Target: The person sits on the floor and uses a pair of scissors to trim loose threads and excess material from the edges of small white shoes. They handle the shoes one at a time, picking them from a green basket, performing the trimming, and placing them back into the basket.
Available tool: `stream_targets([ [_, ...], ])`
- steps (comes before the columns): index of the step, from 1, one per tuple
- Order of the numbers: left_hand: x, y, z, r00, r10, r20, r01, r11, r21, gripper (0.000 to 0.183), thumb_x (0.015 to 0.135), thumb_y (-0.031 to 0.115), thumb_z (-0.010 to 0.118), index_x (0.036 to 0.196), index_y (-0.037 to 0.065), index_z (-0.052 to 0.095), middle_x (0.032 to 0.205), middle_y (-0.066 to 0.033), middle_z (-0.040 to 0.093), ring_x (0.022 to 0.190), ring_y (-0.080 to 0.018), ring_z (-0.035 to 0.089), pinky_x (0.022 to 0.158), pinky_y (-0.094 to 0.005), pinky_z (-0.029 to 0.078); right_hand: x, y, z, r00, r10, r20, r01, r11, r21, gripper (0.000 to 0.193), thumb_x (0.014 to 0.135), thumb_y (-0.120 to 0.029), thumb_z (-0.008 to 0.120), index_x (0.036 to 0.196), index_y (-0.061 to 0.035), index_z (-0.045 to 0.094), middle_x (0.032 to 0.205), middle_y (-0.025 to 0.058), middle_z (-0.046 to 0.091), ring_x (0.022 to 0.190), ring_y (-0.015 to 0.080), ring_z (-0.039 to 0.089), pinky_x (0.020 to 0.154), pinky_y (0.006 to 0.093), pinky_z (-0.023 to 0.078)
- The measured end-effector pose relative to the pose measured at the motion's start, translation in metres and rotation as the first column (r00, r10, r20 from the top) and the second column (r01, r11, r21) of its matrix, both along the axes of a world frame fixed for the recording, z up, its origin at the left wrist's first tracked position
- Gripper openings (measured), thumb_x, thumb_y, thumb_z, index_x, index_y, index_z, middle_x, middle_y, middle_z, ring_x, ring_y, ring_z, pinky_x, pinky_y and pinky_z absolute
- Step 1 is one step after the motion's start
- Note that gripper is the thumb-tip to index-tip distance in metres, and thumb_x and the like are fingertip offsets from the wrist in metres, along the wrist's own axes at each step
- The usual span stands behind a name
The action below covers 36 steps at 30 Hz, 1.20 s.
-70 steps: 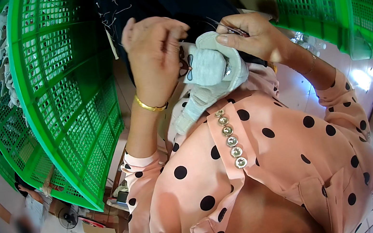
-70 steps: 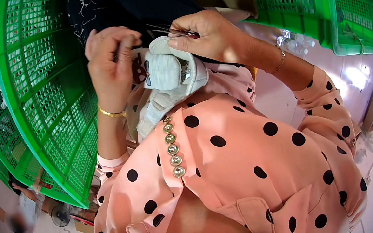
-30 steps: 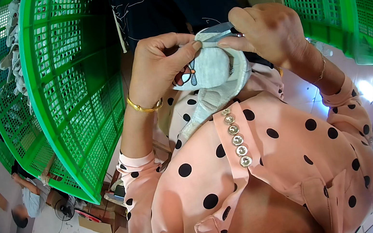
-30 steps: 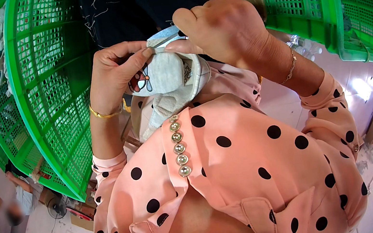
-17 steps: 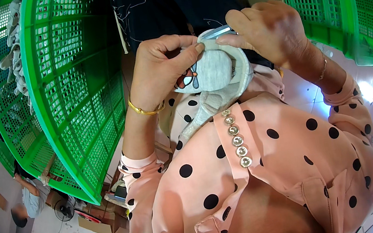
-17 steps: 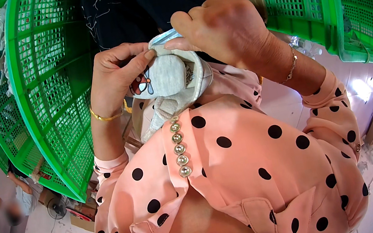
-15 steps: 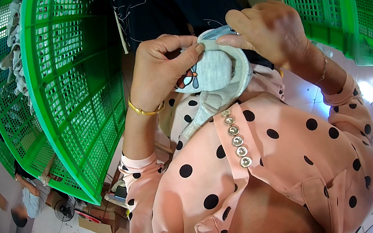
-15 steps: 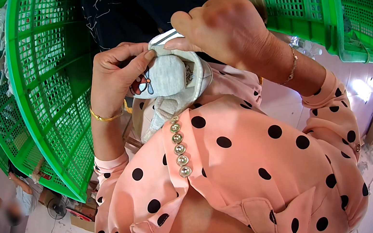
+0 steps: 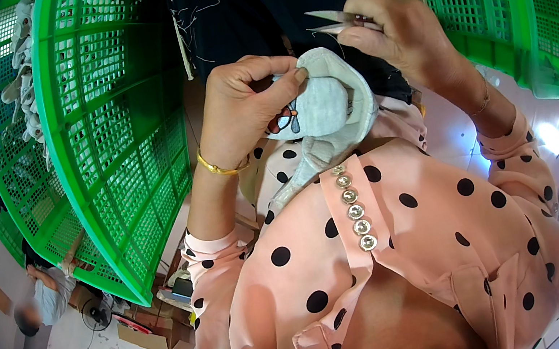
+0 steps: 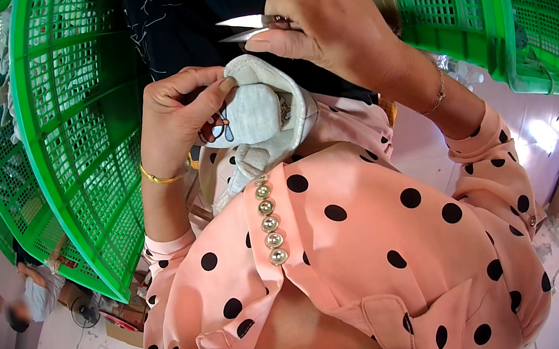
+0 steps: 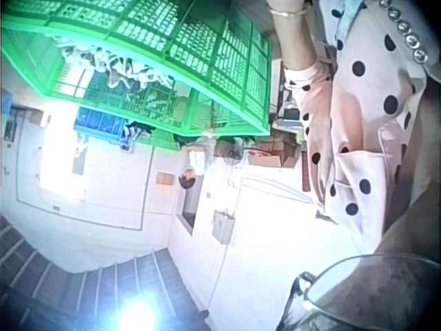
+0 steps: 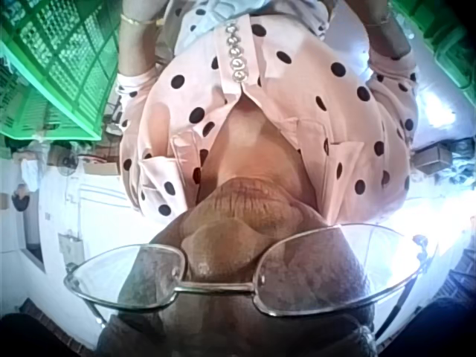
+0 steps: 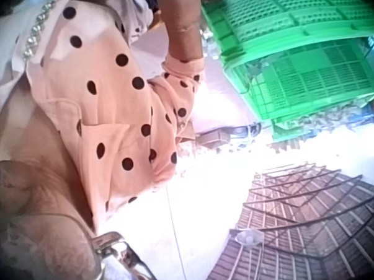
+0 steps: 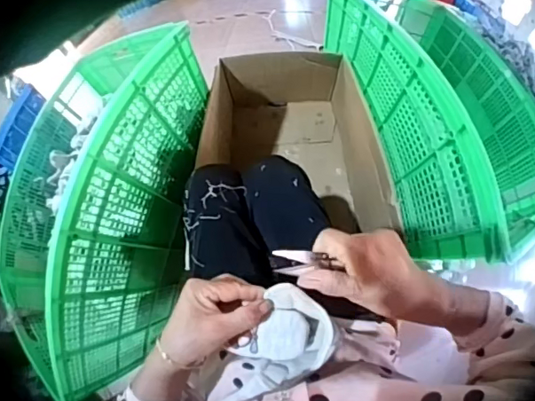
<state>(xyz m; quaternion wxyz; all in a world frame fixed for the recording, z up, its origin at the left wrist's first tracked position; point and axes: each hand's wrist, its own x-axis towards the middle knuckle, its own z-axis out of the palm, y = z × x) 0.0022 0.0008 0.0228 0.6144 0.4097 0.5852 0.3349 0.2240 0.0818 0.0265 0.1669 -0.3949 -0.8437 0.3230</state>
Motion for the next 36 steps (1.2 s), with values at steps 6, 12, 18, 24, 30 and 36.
stream_targets([
  [6, 0.002, 0.002, 0.002, 1.0, -0.027, -0.015, 0.028, 1.0, 0.015, 0.014, 0.081, 0.007, 0.073, 0.093, -0.001, 0.074, 0.082, -0.0033, 0.064, 0.06, -0.0038, 0.056, 0.051, -0.0175, 0.043, -0.018, -0.007, 0.007, 0.986, 0.166, -0.03, -0.162, 0.981, 0.109, 0.028, 0.075, -0.028, 0.074, 0.092, -0.0142, 0.057, 0.07, 0.0052, 0.063, 0.061, 0.0272, 0.063, 0.052, 0.0371, 0.046],
  [12, 0.001, 0.002, 0.008, 0.982, 0.087, -0.171, -0.062, 0.988, 0.143, 0.014, 0.078, 0.003, 0.072, 0.092, -0.001, 0.073, 0.084, -0.0038, 0.065, 0.066, -0.006, 0.059, 0.055, -0.0184, 0.046, -0.011, 0.045, -0.006, 0.984, -0.165, -0.066, 0.177, 0.912, 0.369, 0.017, 0.084, -0.011, 0.068, 0.1, -0.0076, 0.062, 0.076, 0.0091, 0.064, 0.068, 0.0186, 0.065, 0.064, 0.0289, 0.05],
  [18, -0.004, 0.018, 0.012, 0.762, 0.308, -0.569, 0.293, 0.621, 0.727, 0.018, 0.069, 0.006, 0.073, 0.087, 0.007, 0.073, 0.087, -0.002, 0.069, 0.081, -0.0209, 0.062, 0.076, -0.0336, 0.047, -0.008, 0.009, 0.02, 0.983, -0.137, -0.122, 0.107, 0.967, -0.229, 0.022, 0.092, -0.021, 0.064, 0.092, 0.0011, 0.061, 0.067, 0.0043, 0.056, 0.066, 0.0081, 0.05, 0.062, 0.0255, 0.044],
  [24, 0.004, 0.011, 0.018, 0.5, 0.594, -0.631, 0.575, 0.317, 0.754, 0.02, 0.073, 0.008, 0.072, 0.093, 0.012, 0.071, 0.094, 0.0001, 0.071, 0.09, -0.0169, 0.063, 0.085, -0.0339, 0.045, 0.0, -0.004, 0.031, 0.894, -0.388, -0.226, 0.044, 0.578, -0.815, 0.033, 0.094, -0.029, 0.062, 0.081, 0.0007, 0.061, 0.058, 0.001, 0.05, 0.053, 0.0058, 0.042, 0.049, 0.0237, 0.035],
  [30, 0.011, -0.002, 0.016, 0.455, 0.584, -0.672, 0.646, 0.302, 0.7, 0.019, 0.076, 0.015, 0.076, 0.095, 0.015, 0.072, 0.097, 0.0036, 0.072, 0.095, -0.0143, 0.062, 0.09, -0.0338, 0.044, -0.023, -0.021, 0.032, 0.75, -0.564, -0.346, -0.084, 0.438, -0.895, 0.014, 0.091, -0.015, 0.064, 0.086, -0.0034, 0.058, 0.065, -0.0065, 0.048, 0.056, 0.0007, 0.039, 0.048, 0.0197, 0.031],
  [36, -0.007, 0.008, 0.013, 0.719, 0.455, -0.526, 0.377, 0.38, 0.845, 0.026, 0.071, 0.008, 0.077, 0.095, 0.01, 0.069, 0.098, -0.0042, 0.07, 0.088, -0.021, 0.063, 0.084, -0.0367, 0.045, -0.025, -0.016, 0.037, 0.721, -0.553, -0.416, -0.098, 0.513, -0.853, 0.011, 0.091, -0.009, 0.06, 0.097, -0.0006, 0.057, 0.07, -0.0071, 0.047, 0.058, -0.0004, 0.037, 0.049, 0.0186, 0.03],
])
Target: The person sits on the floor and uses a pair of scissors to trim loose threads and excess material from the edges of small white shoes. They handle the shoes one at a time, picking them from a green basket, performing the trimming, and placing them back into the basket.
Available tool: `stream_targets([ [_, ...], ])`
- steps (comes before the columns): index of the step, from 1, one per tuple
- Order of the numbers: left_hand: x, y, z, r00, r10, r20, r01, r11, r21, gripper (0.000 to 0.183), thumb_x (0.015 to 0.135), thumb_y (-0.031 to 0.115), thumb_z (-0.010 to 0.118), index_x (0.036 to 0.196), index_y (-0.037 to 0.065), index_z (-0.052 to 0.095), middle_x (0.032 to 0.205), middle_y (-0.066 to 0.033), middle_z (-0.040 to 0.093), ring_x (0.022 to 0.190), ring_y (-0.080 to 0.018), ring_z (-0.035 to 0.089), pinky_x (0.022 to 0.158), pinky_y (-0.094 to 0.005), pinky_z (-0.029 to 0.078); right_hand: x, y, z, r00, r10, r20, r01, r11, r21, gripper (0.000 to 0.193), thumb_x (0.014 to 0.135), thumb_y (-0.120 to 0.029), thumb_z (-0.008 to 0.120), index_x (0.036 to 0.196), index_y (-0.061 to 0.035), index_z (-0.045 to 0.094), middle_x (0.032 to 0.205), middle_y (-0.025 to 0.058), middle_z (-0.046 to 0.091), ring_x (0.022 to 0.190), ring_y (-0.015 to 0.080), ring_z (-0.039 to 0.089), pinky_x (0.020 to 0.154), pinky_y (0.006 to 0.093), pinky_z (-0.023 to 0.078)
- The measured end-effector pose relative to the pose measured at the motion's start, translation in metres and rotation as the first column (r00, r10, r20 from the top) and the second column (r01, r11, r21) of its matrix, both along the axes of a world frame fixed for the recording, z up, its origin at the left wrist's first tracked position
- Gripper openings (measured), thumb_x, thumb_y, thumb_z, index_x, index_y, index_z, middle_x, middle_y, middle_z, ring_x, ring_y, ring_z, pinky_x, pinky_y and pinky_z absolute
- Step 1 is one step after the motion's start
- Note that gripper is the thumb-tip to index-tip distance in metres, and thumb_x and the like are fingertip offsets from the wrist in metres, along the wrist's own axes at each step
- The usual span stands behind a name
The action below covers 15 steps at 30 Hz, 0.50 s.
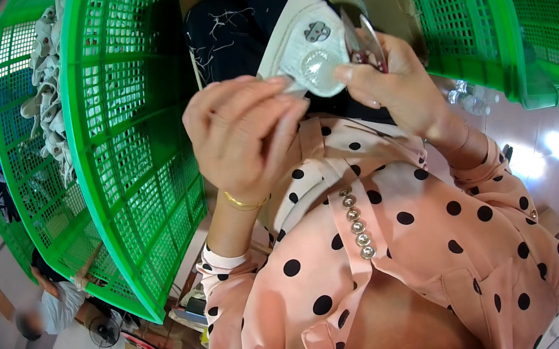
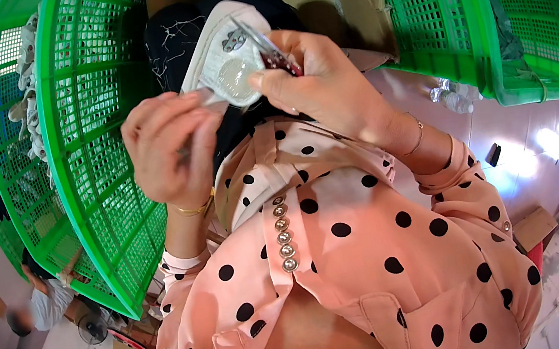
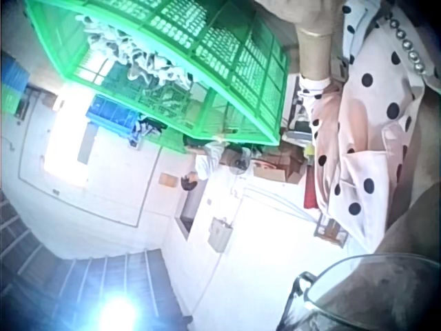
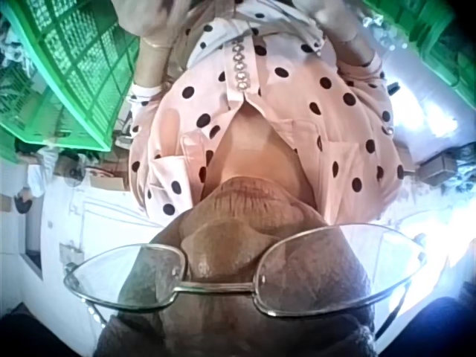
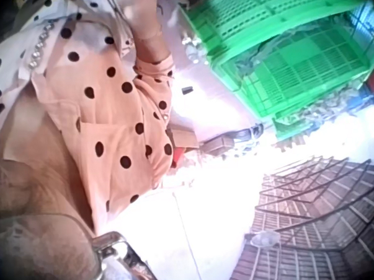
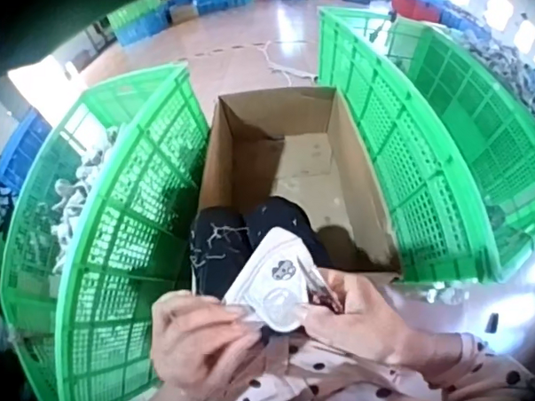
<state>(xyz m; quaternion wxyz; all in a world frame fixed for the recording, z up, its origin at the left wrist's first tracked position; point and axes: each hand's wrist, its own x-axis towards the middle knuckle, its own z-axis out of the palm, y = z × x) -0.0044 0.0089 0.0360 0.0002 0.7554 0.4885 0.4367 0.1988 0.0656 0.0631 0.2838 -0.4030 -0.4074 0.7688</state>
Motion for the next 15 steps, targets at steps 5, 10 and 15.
stream_targets([
  [5, 0.001, 0.003, 0.005, 0.957, 0.08, 0.279, -0.011, 0.971, -0.239, 0.035, 0.069, 0.004, 0.079, 0.103, 0.006, 0.069, 0.104, -0.0133, 0.067, 0.093, -0.0258, 0.065, 0.082, -0.0338, 0.05, 0.002, 0.001, 0.001, 1.0, -0.004, -0.012, 0.004, 0.999, 0.046, 0.012, 0.091, -0.008, 0.057, 0.1, -0.0008, 0.057, 0.071, -0.0066, 0.047, 0.059, 0.0005, 0.038, 0.05, 0.0181, 0.03],
  [10, 0.006, -0.003, 0.011, 0.929, 0.094, 0.359, 0.095, 0.874, -0.476, 0.03, 0.073, 0.005, 0.077, 0.102, 0.005, 0.071, 0.106, -0.0145, 0.066, 0.094, -0.0241, 0.066, 0.079, -0.0293, 0.053, 0.003, 0.0, 0.003, 0.992, 0.083, 0.101, -0.088, 0.995, 0.054, 0.017, 0.089, -0.008, 0.056, 0.104, 0.0007, 0.057, 0.074, -0.005, 0.051, 0.06, -0.0002, 0.04, 0.05, 0.0172, 0.031],
  [15, -0.021, -0.009, 0.03, 0.989, 0.068, 0.131, 0.0, 0.89, -0.457, 0.024, 0.074, 0.002, 0.077, 0.097, 0.006, 0.072, 0.113, -0.0106, 0.065, 0.093, -0.0236, 0.066, 0.086, -0.0322, 0.053, -0.031, 0.001, -0.006, 0.989, 0.044, -0.145, -0.044, 0.999, -0.003, 0.043, 0.088, -0.012, 0.057, 0.128, 0.0031, 0.05, 0.097, 0.0048, 0.064, 0.07, 0.0008, 0.054, 0.058, 0.0143, 0.04],
])
